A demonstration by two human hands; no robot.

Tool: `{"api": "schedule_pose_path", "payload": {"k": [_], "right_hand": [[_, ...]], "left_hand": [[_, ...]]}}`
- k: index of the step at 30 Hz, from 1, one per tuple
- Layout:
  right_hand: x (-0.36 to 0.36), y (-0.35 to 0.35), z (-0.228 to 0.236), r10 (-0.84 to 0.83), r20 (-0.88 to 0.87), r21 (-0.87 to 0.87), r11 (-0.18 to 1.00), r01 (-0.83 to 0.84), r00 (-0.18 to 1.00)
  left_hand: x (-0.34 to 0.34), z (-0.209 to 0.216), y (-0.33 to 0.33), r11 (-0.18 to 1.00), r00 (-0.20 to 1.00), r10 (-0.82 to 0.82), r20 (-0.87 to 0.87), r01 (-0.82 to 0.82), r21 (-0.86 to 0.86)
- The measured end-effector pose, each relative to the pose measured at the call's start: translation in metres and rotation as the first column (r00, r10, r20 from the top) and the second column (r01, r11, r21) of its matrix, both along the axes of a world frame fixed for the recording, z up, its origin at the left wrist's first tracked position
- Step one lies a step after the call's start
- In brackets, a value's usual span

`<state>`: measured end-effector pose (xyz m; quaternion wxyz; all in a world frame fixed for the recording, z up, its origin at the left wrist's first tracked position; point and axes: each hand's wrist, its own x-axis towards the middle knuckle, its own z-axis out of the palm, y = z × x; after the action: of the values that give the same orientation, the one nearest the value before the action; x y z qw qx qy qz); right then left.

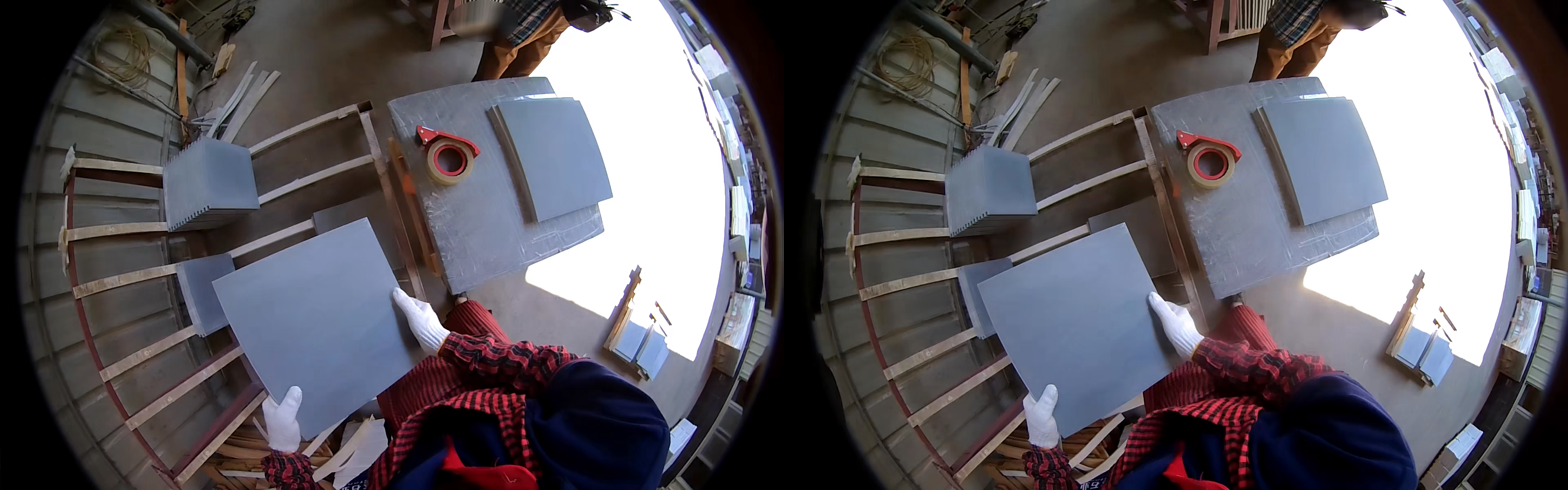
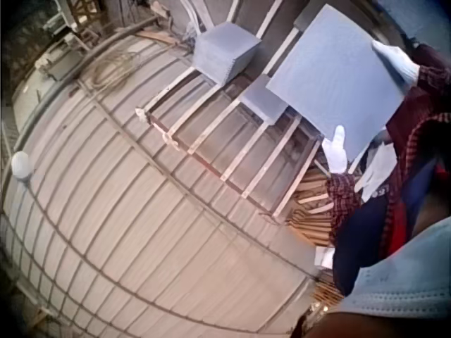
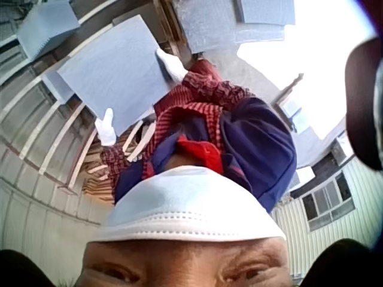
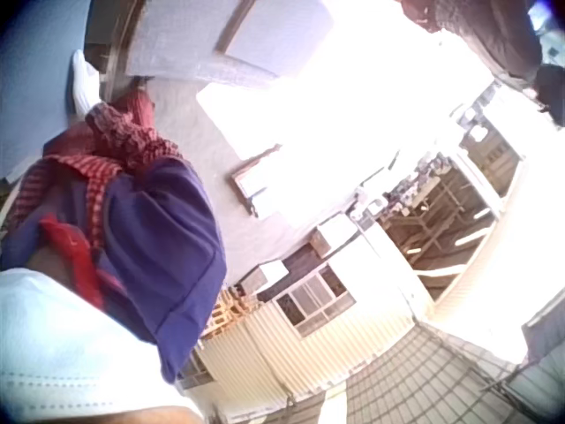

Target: The person assembles flat-pack furniture components by hand, using a utility knife to cut tape and aligning panels. They repeatedly pick up panels, place them on a workbench, and stack them with a coworker in a warehouse setting.

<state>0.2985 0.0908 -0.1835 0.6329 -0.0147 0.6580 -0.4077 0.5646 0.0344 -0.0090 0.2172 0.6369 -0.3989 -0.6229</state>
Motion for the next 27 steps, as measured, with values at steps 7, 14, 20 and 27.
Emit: {"api": "schedule_pose_path", "payload": {"k": [7,14,20,27], "right_hand": [[-0.168,0.068,0.023,0.175,-0.468,0.133,0.983,-0.127,0.866],[-0.247,0.132,-0.019,0.159,-0.636,0.205,0.978,-0.034,0.755],[-0.258,0.153,-0.081,0.215,-0.642,0.186,0.975,-0.122,0.736],[-0.292,0.158,-0.052,0.721,-0.501,0.415,0.685,-0.599,0.478]], "left_hand": [[-0.107,-0.115,0.077,0.997,0.996,-0.075,0.042,0.074,0.017],[-0.210,-0.140,0.097,0.940,0.971,-0.236,-0.045,0.240,0.244],[-0.203,-0.267,0.113,0.898,0.999,-0.046,-0.029,0.054,0.438],[-0.214,-0.256,0.107,0.923,0.994,-0.053,0.093,0.014,0.384]]}}
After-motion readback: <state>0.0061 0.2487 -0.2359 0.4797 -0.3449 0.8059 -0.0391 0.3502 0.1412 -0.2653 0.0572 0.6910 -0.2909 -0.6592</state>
